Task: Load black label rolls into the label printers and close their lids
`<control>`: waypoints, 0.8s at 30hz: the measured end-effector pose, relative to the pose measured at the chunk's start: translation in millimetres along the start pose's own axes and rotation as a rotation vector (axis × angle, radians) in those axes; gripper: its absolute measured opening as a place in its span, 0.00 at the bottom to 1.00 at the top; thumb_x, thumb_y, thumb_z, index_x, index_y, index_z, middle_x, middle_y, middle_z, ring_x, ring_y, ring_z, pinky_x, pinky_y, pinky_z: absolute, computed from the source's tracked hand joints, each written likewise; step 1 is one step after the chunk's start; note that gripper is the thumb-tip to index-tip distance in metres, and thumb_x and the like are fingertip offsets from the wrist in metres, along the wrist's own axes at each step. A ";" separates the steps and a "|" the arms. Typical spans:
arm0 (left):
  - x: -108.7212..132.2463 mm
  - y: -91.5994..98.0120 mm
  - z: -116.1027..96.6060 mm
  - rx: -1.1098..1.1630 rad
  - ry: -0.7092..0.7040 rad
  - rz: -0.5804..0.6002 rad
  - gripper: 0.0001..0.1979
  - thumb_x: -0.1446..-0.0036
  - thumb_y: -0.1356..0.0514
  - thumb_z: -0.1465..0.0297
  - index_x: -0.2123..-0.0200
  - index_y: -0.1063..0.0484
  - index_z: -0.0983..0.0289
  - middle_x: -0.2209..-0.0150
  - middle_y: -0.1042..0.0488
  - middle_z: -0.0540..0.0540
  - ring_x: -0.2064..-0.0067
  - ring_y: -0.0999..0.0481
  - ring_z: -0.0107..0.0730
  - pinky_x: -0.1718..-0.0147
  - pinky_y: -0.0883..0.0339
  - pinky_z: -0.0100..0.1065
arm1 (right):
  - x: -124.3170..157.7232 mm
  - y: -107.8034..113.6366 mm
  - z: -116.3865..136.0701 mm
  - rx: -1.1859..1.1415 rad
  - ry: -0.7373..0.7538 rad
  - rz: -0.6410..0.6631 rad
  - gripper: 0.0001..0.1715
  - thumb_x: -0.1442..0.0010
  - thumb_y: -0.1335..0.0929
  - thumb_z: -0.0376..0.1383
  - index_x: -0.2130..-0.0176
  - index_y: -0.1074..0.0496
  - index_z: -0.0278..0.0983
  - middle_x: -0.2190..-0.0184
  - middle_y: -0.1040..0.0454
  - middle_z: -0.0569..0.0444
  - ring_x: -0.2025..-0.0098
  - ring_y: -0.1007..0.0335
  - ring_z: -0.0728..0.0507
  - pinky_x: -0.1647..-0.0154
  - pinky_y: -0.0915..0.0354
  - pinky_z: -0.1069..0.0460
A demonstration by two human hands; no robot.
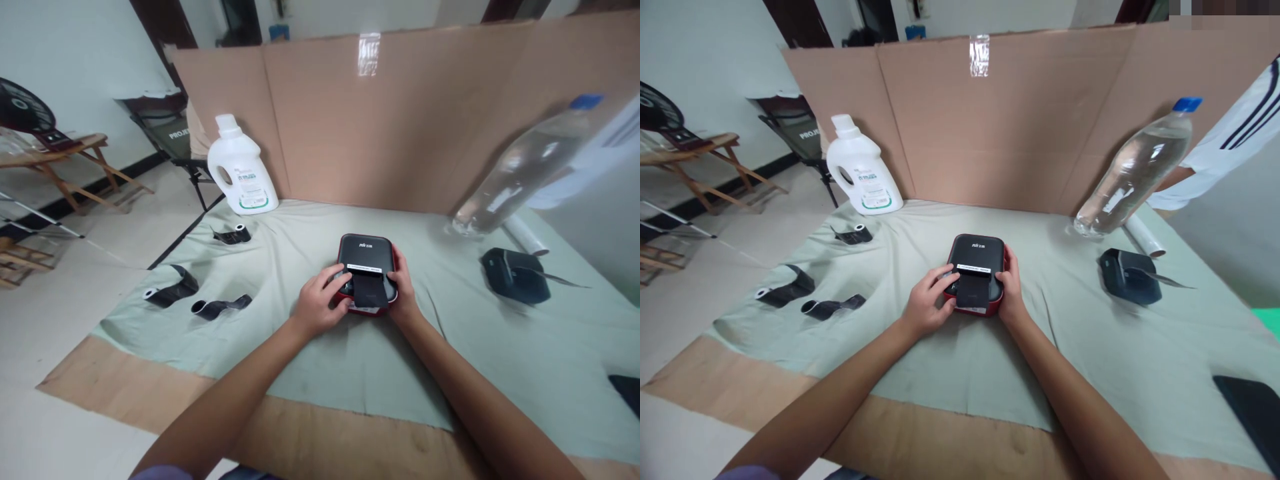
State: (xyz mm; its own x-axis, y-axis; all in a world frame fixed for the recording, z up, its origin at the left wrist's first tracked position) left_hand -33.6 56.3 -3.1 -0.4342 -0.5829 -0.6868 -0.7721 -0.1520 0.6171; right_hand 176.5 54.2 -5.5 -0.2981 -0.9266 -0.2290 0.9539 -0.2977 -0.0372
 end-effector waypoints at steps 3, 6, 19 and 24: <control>-3.1 -0.7 -2.2 -0.008 0.011 -0.007 0.24 0.38 0.41 0.62 0.39 0.30 0.60 0.41 0.27 0.64 0.44 0.23 0.46 0.47 0.26 0.43 | -1.4 2.1 -1.9 0.000 -0.017 -0.017 0.46 0.47 0.39 0.43 0.31 0.46 0.39 0.28 0.41 0.46 0.28 0.44 0.38 0.30 0.43 0.40; -4.2 1.2 -5.4 0.001 0.001 -0.013 0.24 0.38 0.41 0.63 0.40 0.29 0.61 0.42 0.26 0.63 0.44 0.23 0.45 0.46 0.26 0.42 | 0.3 1.2 -5.6 -0.029 0.015 -0.049 0.44 0.46 0.38 0.45 0.32 0.42 0.39 0.30 0.39 0.45 0.29 0.43 0.36 0.30 0.44 0.38; -68.3 136.3 179.2 -0.736 0.855 0.406 0.27 0.40 0.38 0.68 0.37 0.31 0.61 0.30 0.42 0.70 0.36 0.33 0.66 0.44 0.33 0.58 | 0.7 0.7 -18.7 -0.273 0.004 -0.075 0.38 0.44 0.32 0.48 0.36 0.34 0.42 0.31 0.36 0.48 0.29 0.44 0.33 0.27 0.50 0.34; -65.7 151.9 209.3 -0.735 0.894 0.551 0.23 0.40 0.42 0.75 0.43 0.25 0.56 0.39 0.28 0.65 0.45 0.23 0.59 0.49 0.29 0.52 | 0.8 -1.4 -14.5 -0.314 0.020 -0.098 0.37 0.46 0.29 0.48 0.39 0.31 0.43 0.34 0.33 0.48 0.30 0.42 0.32 0.28 0.48 0.34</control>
State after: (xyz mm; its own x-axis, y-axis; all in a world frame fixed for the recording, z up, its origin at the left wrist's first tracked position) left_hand -219.5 238.6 55.3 0.0687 -0.9966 0.0449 -0.0297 0.0429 0.9986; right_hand 175.5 57.2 -19.7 -0.3913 -0.8914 -0.2287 0.8855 -0.2970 -0.3574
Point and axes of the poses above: each hand's wrist, its own x-axis away from the middle knuckle, its own y-axis out of the back of the hand, z = x × y, the point moved 1 cm from there along -x, towards the middle knuckle
